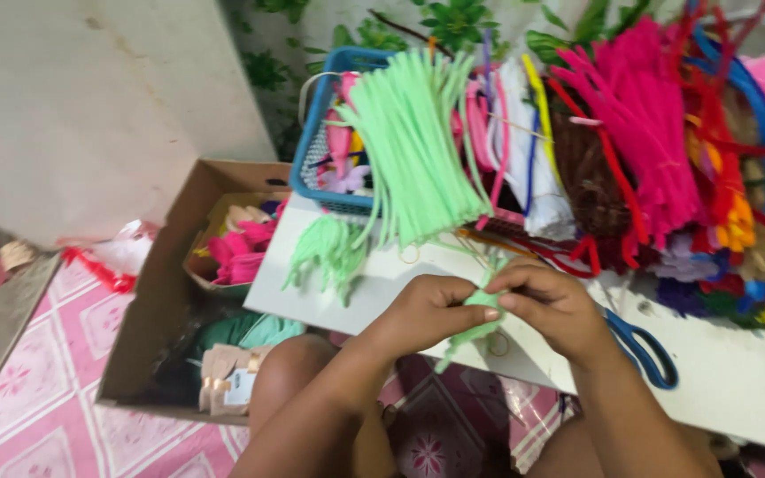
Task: The person is bundling green pipe cleaners and tying them together with a thin wire to create leaf-like structures.
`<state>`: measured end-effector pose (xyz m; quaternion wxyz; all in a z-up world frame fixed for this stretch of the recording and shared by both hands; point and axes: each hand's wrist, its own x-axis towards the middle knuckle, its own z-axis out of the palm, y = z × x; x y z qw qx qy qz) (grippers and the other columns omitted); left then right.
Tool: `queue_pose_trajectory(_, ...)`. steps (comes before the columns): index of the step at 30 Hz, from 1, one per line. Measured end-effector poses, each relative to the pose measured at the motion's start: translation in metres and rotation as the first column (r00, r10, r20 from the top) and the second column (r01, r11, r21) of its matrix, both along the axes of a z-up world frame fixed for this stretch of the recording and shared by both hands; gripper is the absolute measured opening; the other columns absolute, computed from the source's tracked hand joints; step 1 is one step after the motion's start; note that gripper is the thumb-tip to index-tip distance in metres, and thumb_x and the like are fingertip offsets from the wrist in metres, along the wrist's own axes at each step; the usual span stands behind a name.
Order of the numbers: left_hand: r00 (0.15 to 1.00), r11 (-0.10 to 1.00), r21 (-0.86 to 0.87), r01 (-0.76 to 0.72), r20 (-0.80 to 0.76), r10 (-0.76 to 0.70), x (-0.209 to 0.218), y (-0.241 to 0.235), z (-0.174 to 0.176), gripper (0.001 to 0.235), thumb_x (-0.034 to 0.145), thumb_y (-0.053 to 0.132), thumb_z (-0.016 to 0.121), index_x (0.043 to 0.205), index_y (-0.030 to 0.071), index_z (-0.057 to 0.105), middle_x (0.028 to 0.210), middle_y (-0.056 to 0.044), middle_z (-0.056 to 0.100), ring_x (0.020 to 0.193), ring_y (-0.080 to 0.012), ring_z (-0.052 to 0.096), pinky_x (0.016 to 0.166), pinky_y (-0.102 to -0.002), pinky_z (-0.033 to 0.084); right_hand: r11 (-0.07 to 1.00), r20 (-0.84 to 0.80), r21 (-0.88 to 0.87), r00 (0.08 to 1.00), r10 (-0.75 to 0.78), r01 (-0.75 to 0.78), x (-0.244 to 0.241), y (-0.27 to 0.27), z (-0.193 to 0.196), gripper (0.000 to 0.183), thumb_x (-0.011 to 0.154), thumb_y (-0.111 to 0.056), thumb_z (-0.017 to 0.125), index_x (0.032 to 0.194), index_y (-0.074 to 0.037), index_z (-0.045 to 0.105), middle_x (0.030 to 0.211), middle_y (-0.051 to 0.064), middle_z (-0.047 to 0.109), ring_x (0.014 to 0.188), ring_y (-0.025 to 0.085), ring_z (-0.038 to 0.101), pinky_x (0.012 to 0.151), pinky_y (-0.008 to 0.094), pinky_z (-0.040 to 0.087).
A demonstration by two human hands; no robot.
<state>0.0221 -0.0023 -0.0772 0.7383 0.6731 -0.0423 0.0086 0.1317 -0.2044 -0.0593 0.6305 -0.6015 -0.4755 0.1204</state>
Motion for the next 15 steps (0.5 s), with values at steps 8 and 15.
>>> queue_pose_trajectory(8,0.922,0.877,0.287,-0.385,0.092,0.375,-0.041,0.096,0.024,0.027,0.085,0.018,0.079,0.109,0.006,0.077,0.089,-0.019,0.074,0.079,-0.0292,0.071,0.075,-0.044,0.059,0.983,0.071,-0.074,0.984,-0.162,0.167,-0.022,0.009,0.032,0.034,0.086,-0.009,0.075,0.117,0.007,0.073,0.094,0.016,0.071,0.090,0.025,0.069,0.083,0.040,0.055)
queue_pose_trajectory(15,0.779,0.679,0.587,-0.441,-0.127,0.615,-0.012,0.200,-0.040,0.044,0.082,0.024,0.079,0.121,0.006,0.069,0.073,-0.009,0.074,0.065,-0.0223,0.074,0.070,-0.034,0.056,0.926,0.220,-0.107,0.917,-0.332,0.361,0.001,0.015,0.032,0.019,0.094,-0.016,0.071,0.106,-0.006,0.082,0.091,0.012,0.076,0.090,0.028,0.074,0.085,0.039,0.055)
